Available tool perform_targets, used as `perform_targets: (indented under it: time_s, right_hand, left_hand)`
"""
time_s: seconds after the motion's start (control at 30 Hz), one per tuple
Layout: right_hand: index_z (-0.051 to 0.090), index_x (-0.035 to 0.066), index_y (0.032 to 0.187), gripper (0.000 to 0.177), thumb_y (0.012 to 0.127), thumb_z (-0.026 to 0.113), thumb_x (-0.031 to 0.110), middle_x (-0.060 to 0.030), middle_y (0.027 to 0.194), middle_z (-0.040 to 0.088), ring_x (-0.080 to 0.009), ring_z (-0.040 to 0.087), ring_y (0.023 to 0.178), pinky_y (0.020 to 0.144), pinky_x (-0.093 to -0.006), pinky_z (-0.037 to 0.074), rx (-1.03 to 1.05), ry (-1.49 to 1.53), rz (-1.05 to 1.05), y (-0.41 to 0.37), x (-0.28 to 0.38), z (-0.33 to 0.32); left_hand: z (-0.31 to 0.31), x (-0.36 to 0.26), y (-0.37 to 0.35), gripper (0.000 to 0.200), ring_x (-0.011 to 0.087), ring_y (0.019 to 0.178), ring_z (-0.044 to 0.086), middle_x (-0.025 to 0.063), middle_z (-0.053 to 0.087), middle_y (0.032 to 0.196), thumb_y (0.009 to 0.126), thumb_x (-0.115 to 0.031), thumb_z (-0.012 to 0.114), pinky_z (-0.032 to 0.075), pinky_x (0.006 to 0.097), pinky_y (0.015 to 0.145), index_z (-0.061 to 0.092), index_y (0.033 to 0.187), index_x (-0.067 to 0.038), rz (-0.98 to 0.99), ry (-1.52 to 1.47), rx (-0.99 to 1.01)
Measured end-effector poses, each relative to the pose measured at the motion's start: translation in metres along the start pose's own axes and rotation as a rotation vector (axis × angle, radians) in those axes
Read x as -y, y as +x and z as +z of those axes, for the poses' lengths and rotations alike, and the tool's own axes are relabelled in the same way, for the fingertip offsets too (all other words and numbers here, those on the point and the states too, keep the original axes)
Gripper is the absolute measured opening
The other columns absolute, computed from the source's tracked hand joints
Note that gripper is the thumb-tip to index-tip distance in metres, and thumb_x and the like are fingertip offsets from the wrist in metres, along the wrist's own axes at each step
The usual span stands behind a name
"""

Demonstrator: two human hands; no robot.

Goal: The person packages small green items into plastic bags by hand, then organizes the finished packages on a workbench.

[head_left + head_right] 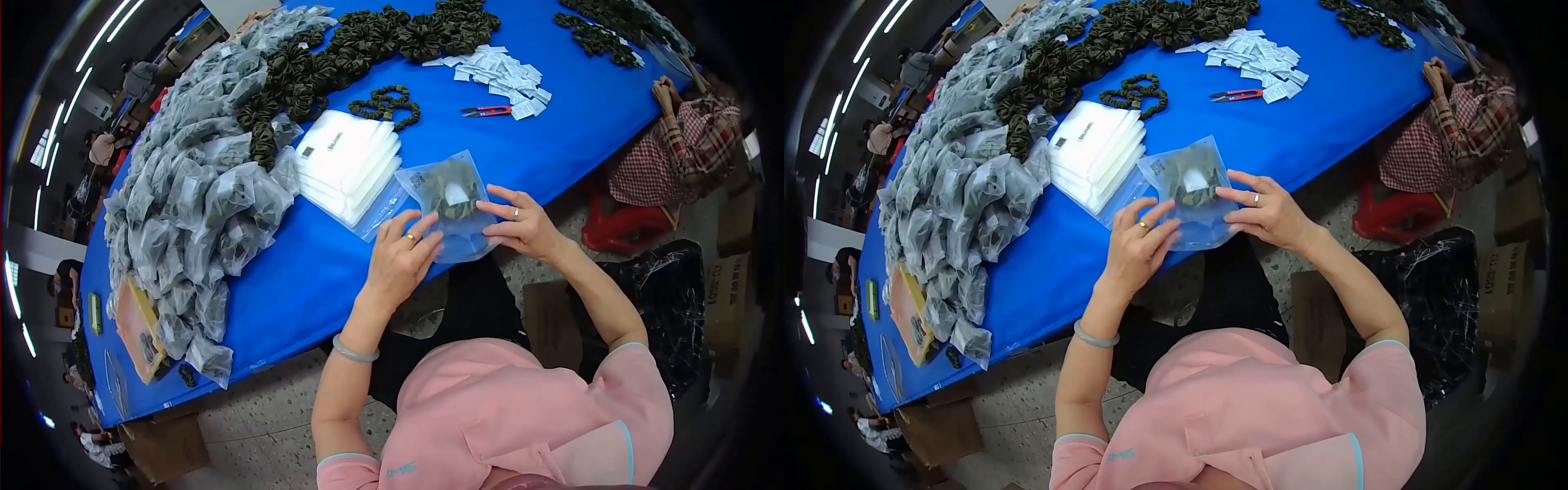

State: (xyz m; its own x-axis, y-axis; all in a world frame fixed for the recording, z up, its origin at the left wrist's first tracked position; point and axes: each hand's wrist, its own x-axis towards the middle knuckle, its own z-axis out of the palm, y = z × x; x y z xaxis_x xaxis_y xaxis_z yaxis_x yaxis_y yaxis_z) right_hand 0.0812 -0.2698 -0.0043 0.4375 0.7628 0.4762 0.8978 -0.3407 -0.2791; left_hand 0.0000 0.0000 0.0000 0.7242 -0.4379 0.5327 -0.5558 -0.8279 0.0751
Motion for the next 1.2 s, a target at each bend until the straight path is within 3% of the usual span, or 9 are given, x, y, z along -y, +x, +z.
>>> perform_targets:
  time_s: [0.07, 0.13, 0.3, 0.63, 0.9, 0.97, 1.03, 1.1, 1.2]
  right_hand:
    - [0.071, 0.01, 0.095, 0.008, 0.088, 0.068, 0.012, -0.014, 0.128, 0.061, -0.0224, 0.055, 0.119, 0.094, -0.0347, 0.044, -0.093, 0.193, 0.047, 0.003, -0.002, 0.015]
    - [0.069, 0.007, 0.081, 0.009, 0.089, 0.067, 0.011, -0.0062, 0.095, 0.069, -0.0131, 0.06, 0.084, 0.073, -0.0251, 0.044, -0.316, 0.824, 0.607, 0.008, 0.008, 0.017]
    - [0.065, 0.004, 0.077, 0.014, 0.09, 0.065, 0.011, -0.0007, 0.07, 0.062, -0.0087, 0.047, 0.059, 0.058, -0.0212, 0.038, -0.475, 0.883, 0.723, 0.026, 0.015, 0.027]
    - [0.061, 0.002, 0.074, 0.021, 0.09, 0.065, 0.014, -0.0011, 0.055, 0.052, -0.0118, 0.039, 0.048, 0.049, -0.0265, 0.034, -0.496, 0.425, 0.73, 0.023, 0.027, 0.034]
    - [0.062, 0.004, 0.094, 0.008, 0.088, 0.065, 0.008, -0.0034, 0.067, 0.057, -0.0172, 0.048, 0.056, 0.053, -0.0297, 0.041, -0.378, -0.025, 0.747, 0.022, 0.035, 0.034]
    - [0.061, 0.005, 0.104, 0.018, 0.086, 0.065, 0.006, -0.0054, 0.076, 0.061, -0.0193, 0.054, 0.063, 0.058, -0.0309, 0.045, -0.351, -0.209, 0.746, 0.027, 0.039, 0.03]
    - [0.051, 0.005, 0.128, 0.047, 0.083, 0.066, 0.004, -0.0112, 0.101, 0.062, -0.023, 0.06, 0.085, 0.073, -0.0328, 0.05, -0.415, -0.392, 0.635, 0.036, 0.035, 0.024]
    - [0.047, 0.004, 0.133, 0.05, 0.086, 0.064, 0.007, -0.0132, 0.108, 0.06, -0.0251, 0.06, 0.09, 0.078, -0.0338, 0.05, -0.489, -0.172, 0.615, 0.044, 0.031, 0.023]
    - [0.043, 0.001, 0.138, 0.048, 0.096, 0.056, 0.02, -0.0162, 0.116, 0.059, -0.0269, 0.06, 0.096, 0.085, -0.0356, 0.049, -0.55, 0.306, 0.811, 0.054, 0.024, 0.032]
  left_hand:
    - [0.009, -0.005, -0.005, 0.018, 0.0241, 0.099, 0.053, 0.0098, 0.059, 0.11, 0.096, -0.021, 0.06, 0.041, 0.0345, 0.089, 0.068, 0.107, -0.009, -0.312, -0.343, -0.063]
    - [0.011, -0.015, -0.003, 0.015, 0.0214, 0.084, 0.055, 0.0065, 0.064, 0.084, 0.095, -0.018, 0.06, 0.04, 0.0347, 0.086, 0.071, 0.095, -0.006, -0.636, -0.705, -0.111]
    - [0.014, -0.029, 0.009, 0.019, 0.0215, 0.074, 0.05, 0.0044, 0.06, 0.074, 0.094, -0.017, 0.06, 0.037, 0.0349, 0.085, 0.068, 0.083, -0.004, -0.986, -0.918, -0.188]
    - [0.031, -0.045, 0.008, 0.025, 0.0222, 0.077, 0.048, 0.0051, 0.058, 0.073, 0.092, -0.016, 0.061, 0.033, 0.0372, 0.089, 0.06, 0.07, -0.005, -0.775, -0.142, -0.264]
    - [0.032, -0.046, 0.014, 0.013, 0.0241, 0.083, 0.05, 0.0101, 0.06, 0.089, 0.087, -0.015, 0.065, 0.035, 0.0384, 0.088, 0.059, 0.088, -0.003, -0.725, 0.069, -0.144]
    - [0.03, -0.046, 0.019, 0.02, 0.0252, 0.085, 0.052, 0.0131, 0.06, 0.096, 0.085, -0.014, 0.065, 0.036, 0.0384, 0.087, 0.059, 0.099, -0.001, -0.72, 0.099, -0.112]
    - [0.028, -0.041, 0.021, 0.051, 0.0308, 0.091, 0.054, 0.0224, 0.055, 0.113, 0.083, -0.012, 0.065, 0.043, 0.0399, 0.087, 0.046, 0.127, 0.007, -0.647, 0.032, -0.132]
    - [0.039, -0.038, 0.022, 0.06, 0.0328, 0.093, 0.054, 0.0261, 0.051, 0.12, 0.085, -0.012, 0.064, 0.045, 0.0405, 0.087, 0.037, 0.134, 0.009, -0.695, -0.04, -0.215]
    - [0.018, -0.037, 0.041, 0.077, 0.0383, 0.104, 0.055, 0.0332, 0.042, 0.133, 0.088, -0.018, 0.064, 0.048, 0.0411, 0.09, 0.02, 0.144, 0.012, -0.939, -0.573, -0.279]
